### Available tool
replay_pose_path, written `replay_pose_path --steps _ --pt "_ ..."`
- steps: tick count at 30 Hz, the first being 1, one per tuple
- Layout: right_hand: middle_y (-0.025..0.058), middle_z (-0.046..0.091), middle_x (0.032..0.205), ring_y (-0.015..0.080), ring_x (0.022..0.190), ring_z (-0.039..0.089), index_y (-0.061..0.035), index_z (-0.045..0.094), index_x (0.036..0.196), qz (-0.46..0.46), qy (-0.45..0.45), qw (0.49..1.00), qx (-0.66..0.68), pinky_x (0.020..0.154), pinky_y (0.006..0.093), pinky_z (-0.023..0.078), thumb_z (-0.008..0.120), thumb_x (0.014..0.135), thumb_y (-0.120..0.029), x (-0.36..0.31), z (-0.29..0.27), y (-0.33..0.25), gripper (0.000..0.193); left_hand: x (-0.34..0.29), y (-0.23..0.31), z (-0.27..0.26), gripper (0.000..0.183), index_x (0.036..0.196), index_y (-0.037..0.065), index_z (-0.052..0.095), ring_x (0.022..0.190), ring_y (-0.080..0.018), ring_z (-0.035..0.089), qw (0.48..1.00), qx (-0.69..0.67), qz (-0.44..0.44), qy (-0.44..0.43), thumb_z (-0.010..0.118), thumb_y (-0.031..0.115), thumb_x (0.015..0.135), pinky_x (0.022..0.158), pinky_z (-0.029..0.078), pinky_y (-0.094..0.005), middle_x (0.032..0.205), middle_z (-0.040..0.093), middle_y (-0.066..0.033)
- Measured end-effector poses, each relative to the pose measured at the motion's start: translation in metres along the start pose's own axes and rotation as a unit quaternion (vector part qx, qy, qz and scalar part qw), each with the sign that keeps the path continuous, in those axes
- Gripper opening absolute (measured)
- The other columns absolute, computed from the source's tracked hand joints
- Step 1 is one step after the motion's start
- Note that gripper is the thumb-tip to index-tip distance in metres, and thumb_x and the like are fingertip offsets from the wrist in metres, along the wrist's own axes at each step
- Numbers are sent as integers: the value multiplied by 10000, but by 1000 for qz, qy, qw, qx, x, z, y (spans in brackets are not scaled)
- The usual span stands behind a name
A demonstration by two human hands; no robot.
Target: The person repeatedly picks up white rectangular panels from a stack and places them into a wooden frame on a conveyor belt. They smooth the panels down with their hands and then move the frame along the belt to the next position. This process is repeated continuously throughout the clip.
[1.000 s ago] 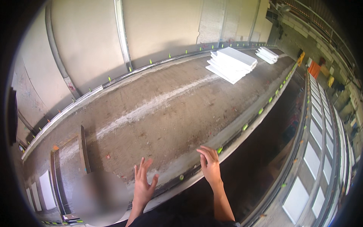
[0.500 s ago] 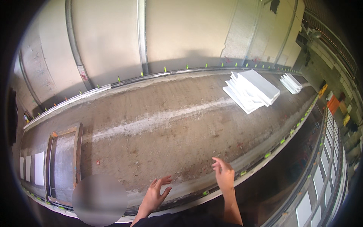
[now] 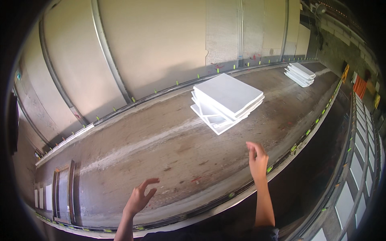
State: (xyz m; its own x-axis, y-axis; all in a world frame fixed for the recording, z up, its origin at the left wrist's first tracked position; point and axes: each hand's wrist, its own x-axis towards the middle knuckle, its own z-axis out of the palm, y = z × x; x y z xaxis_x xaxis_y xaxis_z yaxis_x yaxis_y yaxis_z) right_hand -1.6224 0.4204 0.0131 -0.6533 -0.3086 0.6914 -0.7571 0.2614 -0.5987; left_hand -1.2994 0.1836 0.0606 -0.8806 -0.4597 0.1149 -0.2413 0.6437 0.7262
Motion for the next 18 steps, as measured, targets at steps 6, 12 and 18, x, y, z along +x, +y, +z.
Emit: replay_pose_path --steps 6,12,18 --pt "141 516 1252 291 1229 433 -48 546 1168 -111 -65 992 -4 1041 412 341 640 846 -223 106 2 54 379 147 50 87 332 1253 44 504 1177 -223 501 969 -233 68 -39 482 165 945 1003 389 -368 1230 560 -93" --pt "111 432 1379 267 1316 350 -68 515 1251 -241 -206 943 -98 1111 436 241 630 801 -426 160 42 102 586 281 84 162 471 1354 -4 364 1147 -227 513 924 -380 37 -12 491 204 951 985 418 -340 1303 468 -130" --pt "84 498 1323 244 1257 424 -88 541 1234 -254 -252 931 -69 1065 415 314 667 772 -426 175 46 107 586 306 89 189 569 1385 1 302 1130 -236 506 913 -405 -41 31 548 215 919 953 448 -346 1306 408 -139"
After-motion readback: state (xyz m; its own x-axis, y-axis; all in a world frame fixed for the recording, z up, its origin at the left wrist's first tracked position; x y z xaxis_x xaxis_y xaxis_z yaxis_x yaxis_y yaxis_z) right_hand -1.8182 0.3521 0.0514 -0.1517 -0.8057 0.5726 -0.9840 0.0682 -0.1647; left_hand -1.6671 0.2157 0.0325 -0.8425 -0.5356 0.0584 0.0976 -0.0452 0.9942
